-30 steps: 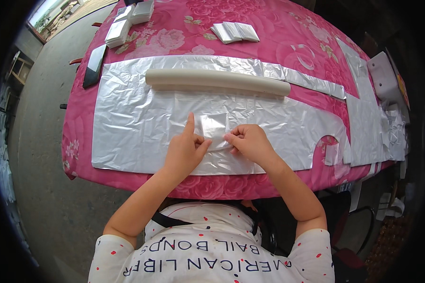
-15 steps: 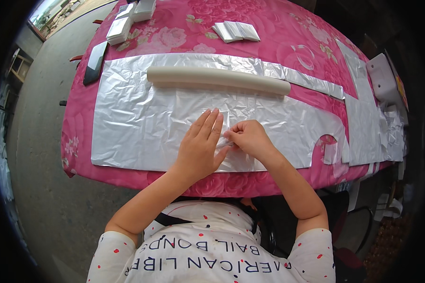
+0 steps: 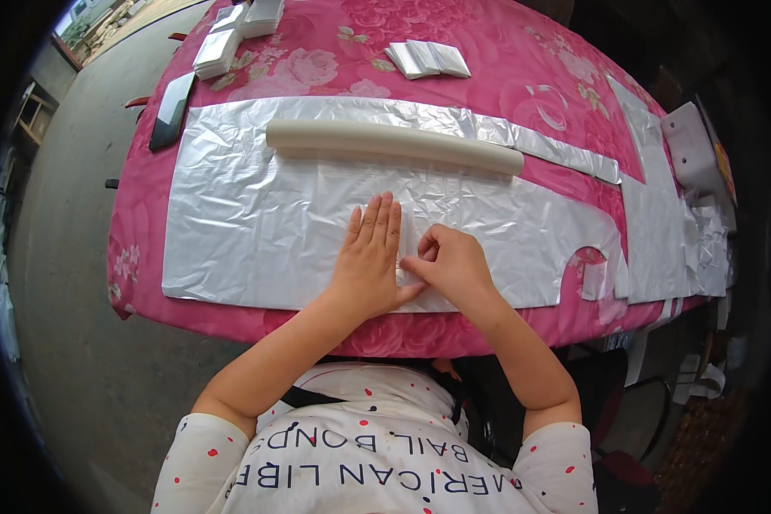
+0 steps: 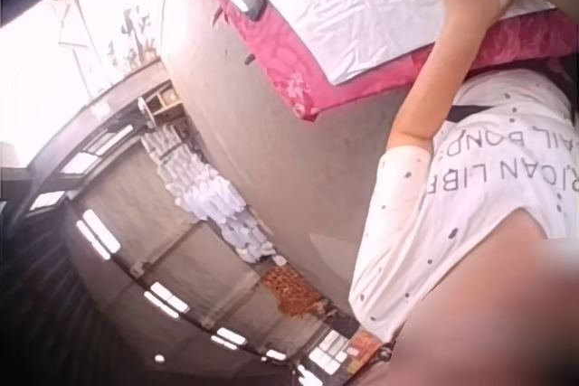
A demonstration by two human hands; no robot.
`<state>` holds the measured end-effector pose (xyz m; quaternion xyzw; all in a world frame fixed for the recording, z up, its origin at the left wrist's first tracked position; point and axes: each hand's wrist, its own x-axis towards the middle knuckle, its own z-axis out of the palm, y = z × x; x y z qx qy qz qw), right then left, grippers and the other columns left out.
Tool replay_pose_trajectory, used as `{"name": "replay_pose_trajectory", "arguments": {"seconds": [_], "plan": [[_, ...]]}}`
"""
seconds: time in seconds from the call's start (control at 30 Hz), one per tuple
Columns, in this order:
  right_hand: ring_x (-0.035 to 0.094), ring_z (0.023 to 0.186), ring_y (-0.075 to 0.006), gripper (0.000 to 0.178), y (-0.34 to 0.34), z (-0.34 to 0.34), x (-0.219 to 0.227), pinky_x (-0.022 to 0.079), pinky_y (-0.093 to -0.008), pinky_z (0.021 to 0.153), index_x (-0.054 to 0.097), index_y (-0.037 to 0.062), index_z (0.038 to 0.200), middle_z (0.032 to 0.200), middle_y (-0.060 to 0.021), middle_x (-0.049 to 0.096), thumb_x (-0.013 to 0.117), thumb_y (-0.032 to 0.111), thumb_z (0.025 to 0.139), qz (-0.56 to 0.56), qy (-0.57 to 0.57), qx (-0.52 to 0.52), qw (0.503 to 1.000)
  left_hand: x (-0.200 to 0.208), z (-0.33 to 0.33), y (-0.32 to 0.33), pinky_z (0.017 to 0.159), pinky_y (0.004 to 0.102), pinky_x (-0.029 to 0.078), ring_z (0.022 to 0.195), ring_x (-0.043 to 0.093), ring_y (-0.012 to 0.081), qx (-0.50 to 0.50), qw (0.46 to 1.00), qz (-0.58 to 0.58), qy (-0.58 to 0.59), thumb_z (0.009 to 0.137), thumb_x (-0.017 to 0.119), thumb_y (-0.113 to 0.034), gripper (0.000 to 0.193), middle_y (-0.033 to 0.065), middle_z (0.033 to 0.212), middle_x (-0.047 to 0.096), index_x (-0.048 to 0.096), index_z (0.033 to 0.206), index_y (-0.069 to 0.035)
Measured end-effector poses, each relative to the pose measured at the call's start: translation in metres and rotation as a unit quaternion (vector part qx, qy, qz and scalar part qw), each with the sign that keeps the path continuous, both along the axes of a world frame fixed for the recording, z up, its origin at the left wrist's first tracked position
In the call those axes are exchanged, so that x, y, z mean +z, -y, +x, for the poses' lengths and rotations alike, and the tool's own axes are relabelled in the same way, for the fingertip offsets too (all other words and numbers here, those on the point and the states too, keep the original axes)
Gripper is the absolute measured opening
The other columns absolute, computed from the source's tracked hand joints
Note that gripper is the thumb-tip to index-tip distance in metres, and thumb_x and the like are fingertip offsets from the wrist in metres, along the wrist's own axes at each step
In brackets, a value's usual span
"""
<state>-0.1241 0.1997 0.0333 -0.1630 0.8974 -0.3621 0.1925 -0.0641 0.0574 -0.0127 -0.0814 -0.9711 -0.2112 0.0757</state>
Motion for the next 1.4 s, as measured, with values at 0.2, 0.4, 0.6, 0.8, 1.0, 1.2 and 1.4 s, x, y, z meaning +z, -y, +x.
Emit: {"name": "replay_pose_trajectory", "arguments": {"seconds": [0.2,0.4,0.6,0.8,1.0,1.2,1.4], "plan": [[0.060,0.074,-0.0263,0.020,-0.019,-0.008,0.015,0.047,-0.0355,0.067,0.059,0.0026,0.081,0.079,-0.0122,0.062,0.068,0.016,0.070,0.100,-0.050,0.059,0.992,0.010,0.011,0.010,0.109,0.0507,0.004,0.137,0.009,0.0344,-0.023,0.999,-0.011,-0.041,0.070,0.064,-0.049,0.101,0.0237,0.145,0.012,0.013,0.138,0.006],[0.053,0.101,-0.0306,0.033,0.017,-0.007,-0.005,0.041,-0.0403,0.087,0.056,0.0009,0.100,0.108,-0.0152,0.057,0.066,0.018,0.074,-0.037,-0.320,0.219,0.921,0.021,0.093,0.060,0.091,0.0378,0.041,0.108,0.051,0.0309,-0.167,0.961,0.217,0.039,0.075,0.065,-0.015,0.064,0.0170,0.123,0.049,0.037,0.130,0.000],[0.024,0.132,-0.0335,0.060,0.059,-0.005,-0.037,0.018,-0.0446,0.107,0.039,0.0008,0.131,0.140,-0.0212,0.028,0.050,0.040,0.087,0.025,-0.312,0.243,0.918,0.025,0.167,0.068,0.083,0.0308,0.048,0.093,0.062,0.0193,-0.022,0.861,0.365,0.353,0.080,0.061,-0.008,0.036,0.0110,0.101,0.065,0.056,0.115,-0.002],[0.011,0.137,-0.0319,0.068,0.097,0.098,-0.041,0.008,-0.0449,0.109,0.026,0.0028,0.139,0.146,-0.0200,0.015,0.040,0.048,0.089,-0.045,-0.184,0.329,0.925,-0.014,0.195,0.065,0.084,0.0287,0.047,0.093,0.060,0.0171,0.286,0.581,0.704,0.290,0.088,0.055,-0.012,0.024,0.0109,0.102,0.063,0.058,0.107,0.003],[0.013,0.137,-0.0319,0.053,0.092,0.121,-0.020,0.007,-0.0465,0.110,0.043,0.0003,0.126,0.143,-0.0202,0.023,0.050,0.035,0.086,-0.131,-0.083,0.456,0.876,-0.014,0.195,0.081,0.052,0.0271,0.046,0.055,0.060,0.0145,0.252,0.770,0.500,0.307,0.081,0.062,-0.016,0.016,0.0070,0.065,0.063,0.066,0.082,-0.001],[0.023,0.134,-0.0305,0.018,0.072,0.071,-0.003,0.015,-0.0495,0.109,0.056,0.0036,0.077,0.129,-0.0156,0.045,0.059,0.022,0.077,-0.075,-0.264,0.560,0.782,0.060,0.147,0.076,0.058,0.0304,0.051,0.063,0.064,0.0231,0.049,0.954,0.238,0.176,0.070,0.066,-0.008,0.013,0.0107,0.073,0.065,0.067,0.082,-0.005],[0.053,0.097,-0.0246,0.015,0.044,-0.044,0.015,0.041,-0.0354,0.084,0.057,0.0063,0.079,0.101,-0.0091,0.059,0.070,0.008,0.073,-0.238,-0.103,0.308,0.915,0.059,0.131,0.089,0.065,0.0304,0.052,0.076,0.064,0.0241,0.052,0.969,0.222,0.095,0.066,0.076,-0.015,0.038,0.0106,0.087,0.065,0.063,0.101,-0.006]]}}
